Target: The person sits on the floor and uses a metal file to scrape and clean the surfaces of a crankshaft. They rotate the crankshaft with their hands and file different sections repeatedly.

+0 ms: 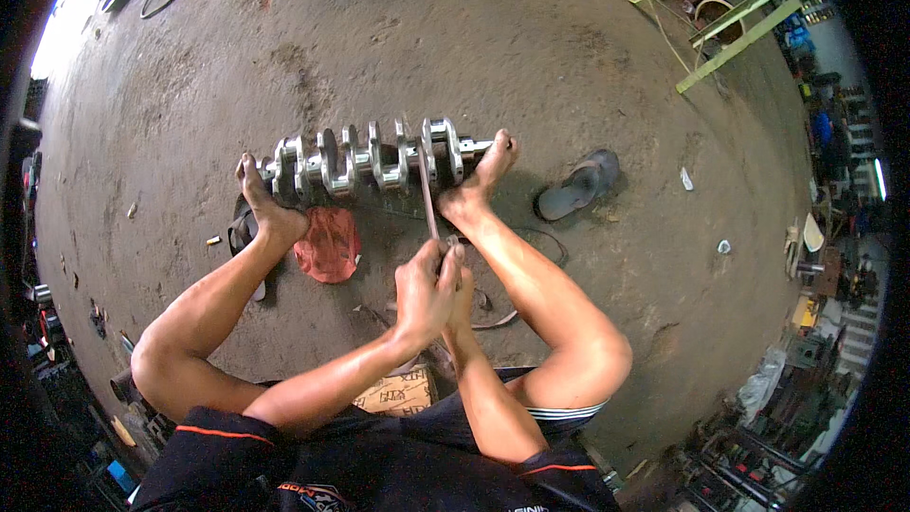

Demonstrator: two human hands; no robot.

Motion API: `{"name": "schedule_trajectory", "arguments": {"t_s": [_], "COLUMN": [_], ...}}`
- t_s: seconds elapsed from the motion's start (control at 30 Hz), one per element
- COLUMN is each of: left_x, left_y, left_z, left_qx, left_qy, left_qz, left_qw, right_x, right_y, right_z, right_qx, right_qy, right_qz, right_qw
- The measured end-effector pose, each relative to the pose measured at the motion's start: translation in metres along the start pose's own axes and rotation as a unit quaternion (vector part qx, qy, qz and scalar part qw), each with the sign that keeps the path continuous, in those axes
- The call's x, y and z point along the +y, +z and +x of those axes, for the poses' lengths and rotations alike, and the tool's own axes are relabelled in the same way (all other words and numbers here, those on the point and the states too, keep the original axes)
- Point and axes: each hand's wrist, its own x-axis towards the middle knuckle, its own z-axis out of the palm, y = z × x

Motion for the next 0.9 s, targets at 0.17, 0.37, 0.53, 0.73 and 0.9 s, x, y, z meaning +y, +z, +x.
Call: {"name": "schedule_trajectory", "arguments": {"t_s": [0.17, 0.37, 0.53, 0.73, 0.9], "left_x": [-0.019, -0.089, -0.057, 0.063, 0.046], "left_y": [0.009, 0.055, 0.040, -0.006, -0.046], "left_z": [0.037, 0.082, 0.152, 0.049, -0.051], "left_qx": [0.008, 0.093, 0.015, -0.022, -0.564], "left_qy": [-0.020, 0.005, -0.016, 0.392, 0.195], "left_qz": [0.014, -0.062, -0.049, -0.030, -0.052], "left_qw": [1.000, 0.994, 0.999, 0.919, 0.801], "right_x": [0.015, -0.018, -0.055, -0.163, -0.231], "right_y": [-0.076, -0.099, -0.111, -0.112, -0.094], "right_z": [-0.148, -0.217, -0.281, -0.322, -0.302], "right_qx": [0.001, 0.018, 0.006, -0.111, -0.126], "right_qy": [-0.111, 0.089, 0.103, 0.140, -0.065], "right_qz": [-0.532, -0.483, -0.517, -0.458, -0.482], "right_qw": [0.840, 0.871, 0.850, 0.871, 0.865]}}
